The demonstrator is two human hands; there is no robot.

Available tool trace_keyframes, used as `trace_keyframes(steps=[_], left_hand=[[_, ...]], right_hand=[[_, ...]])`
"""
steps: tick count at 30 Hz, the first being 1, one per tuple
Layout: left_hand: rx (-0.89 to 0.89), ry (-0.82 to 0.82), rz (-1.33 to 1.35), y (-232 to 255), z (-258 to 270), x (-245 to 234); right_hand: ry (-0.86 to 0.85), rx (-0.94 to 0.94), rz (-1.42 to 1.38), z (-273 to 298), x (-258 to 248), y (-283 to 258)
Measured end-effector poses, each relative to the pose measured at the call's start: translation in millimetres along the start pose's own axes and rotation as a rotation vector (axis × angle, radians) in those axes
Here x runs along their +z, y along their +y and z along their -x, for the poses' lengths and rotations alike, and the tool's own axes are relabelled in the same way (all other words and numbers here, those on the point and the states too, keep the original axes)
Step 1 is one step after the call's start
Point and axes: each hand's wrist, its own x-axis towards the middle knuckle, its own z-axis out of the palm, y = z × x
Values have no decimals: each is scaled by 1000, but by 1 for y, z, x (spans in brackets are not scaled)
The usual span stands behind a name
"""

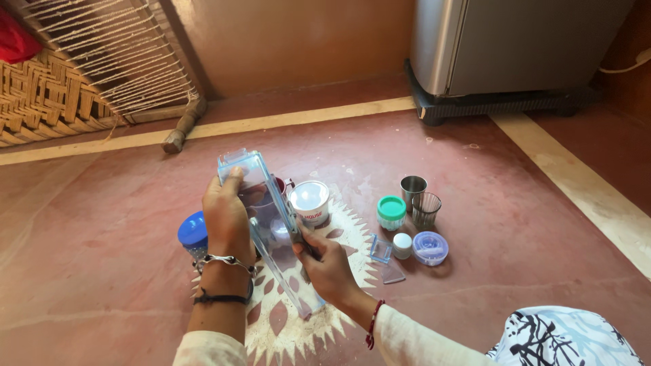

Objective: The person sits on the floor and wipes a long transparent plastic container with a gray cloth, then wipes a small round container. The person handles the containers one at a time and places them back on the floor.

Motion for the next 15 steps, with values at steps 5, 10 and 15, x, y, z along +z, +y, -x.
trace_keyframes(steps=[5,10,15], left_hand=[[-42,-112,28,-1,2,0],[-95,-216,110,7,14,10],[-96,-225,105,10,21,17]], right_hand=[[79,104,-117,-12,4,-10],[49,-375,-13,-37,6,-59],[10,-603,465,-34,7,-90]])
